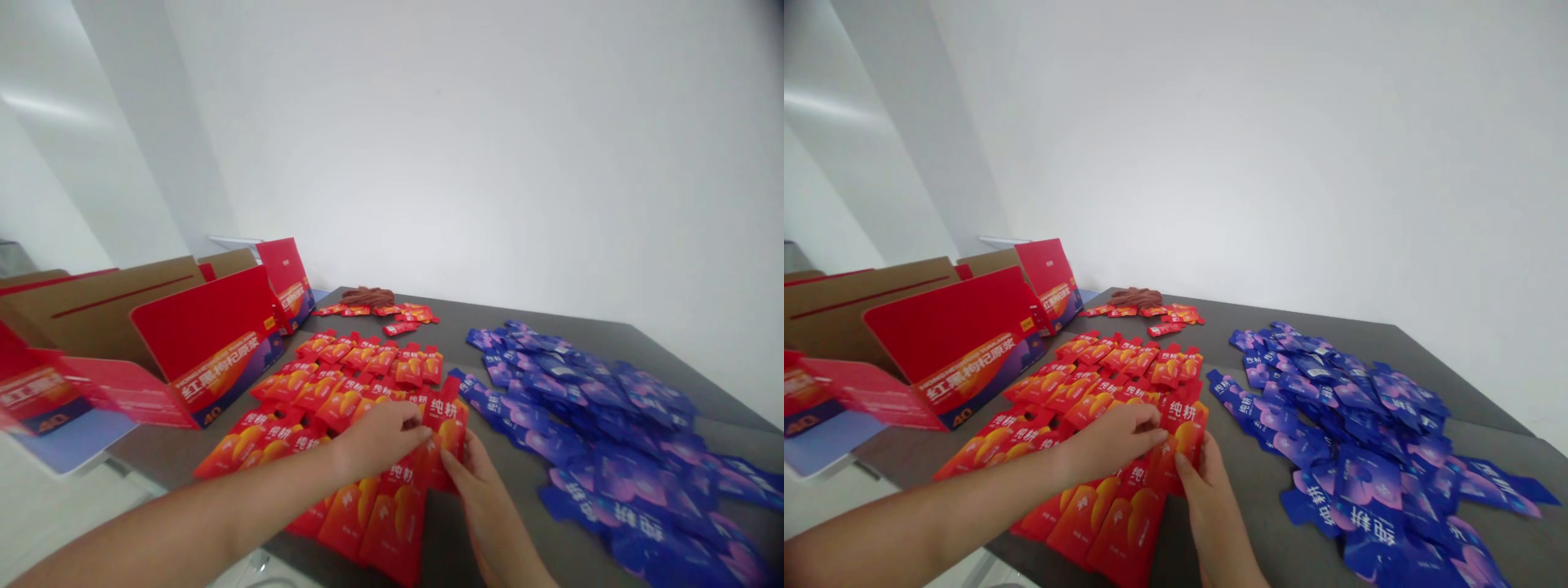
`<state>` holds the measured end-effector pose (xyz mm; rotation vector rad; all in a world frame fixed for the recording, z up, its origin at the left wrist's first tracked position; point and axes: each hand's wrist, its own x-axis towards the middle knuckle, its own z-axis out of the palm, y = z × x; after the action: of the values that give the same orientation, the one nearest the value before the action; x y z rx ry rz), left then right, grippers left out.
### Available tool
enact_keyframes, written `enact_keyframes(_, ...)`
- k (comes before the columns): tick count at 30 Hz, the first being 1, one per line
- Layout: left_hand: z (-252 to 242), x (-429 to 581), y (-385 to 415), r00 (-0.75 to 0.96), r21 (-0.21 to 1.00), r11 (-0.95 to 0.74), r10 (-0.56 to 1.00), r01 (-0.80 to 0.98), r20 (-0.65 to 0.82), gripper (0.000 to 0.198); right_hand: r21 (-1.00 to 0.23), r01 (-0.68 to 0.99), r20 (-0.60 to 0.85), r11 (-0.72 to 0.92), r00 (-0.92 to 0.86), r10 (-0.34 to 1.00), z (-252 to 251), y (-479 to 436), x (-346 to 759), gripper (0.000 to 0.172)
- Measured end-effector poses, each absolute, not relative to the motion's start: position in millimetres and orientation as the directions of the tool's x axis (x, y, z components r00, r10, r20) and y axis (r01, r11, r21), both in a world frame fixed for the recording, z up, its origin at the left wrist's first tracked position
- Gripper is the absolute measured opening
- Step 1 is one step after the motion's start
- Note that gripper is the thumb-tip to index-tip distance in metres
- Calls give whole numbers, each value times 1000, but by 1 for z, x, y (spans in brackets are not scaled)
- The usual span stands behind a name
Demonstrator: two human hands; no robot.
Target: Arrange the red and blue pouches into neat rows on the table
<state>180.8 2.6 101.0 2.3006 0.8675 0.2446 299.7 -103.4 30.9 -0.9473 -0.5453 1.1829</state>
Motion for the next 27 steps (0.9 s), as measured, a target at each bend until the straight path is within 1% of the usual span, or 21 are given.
enact_keyframes(2,100,181,12,745,678,-516,663,524,-73,27,-866,-493,-99,79,323,941,33,-102,300,68)
enact_keyframes(4,100,179,29,736,661,-516,672,545,-82,28,-891,-448,-119,74,389,914,35,-100,301,72)
enact_keyframes(6,97,178,46,726,613,-533,680,584,-100,27,-914,-399,-139,71,473,870,35,-99,302,76)
enact_keyframes(9,90,179,66,712,531,-550,685,644,-153,26,-931,-359,-133,70,512,848,33,-98,305,75)
enact_keyframes(11,87,181,71,694,447,-568,694,691,-191,25,-932,-356,-134,65,507,851,31,-97,306,73)
enact_keyframes(13,85,183,72,664,337,-586,720,737,-200,24,-929,-364,-139,62,500,855,30,-97,307,72)
enact_keyframes(16,87,185,67,608,180,-584,784,792,-130,22,-927,-368,-131,66,486,864,29,-97,308,70)
enact_keyframes(18,89,184,64,590,122,-580,804,805,-71,25,-930,-362,-120,72,481,868,29,-97,308,68)
enact_keyframes(23,93,178,74,592,84,-594,804,800,44,28,-927,-370,-130,69,487,864,27,-96,308,67)
enact_keyframes(27,98,173,108,525,88,-544,834,835,171,29,-933,-349,-95,92,484,870,20,-92,311,63)
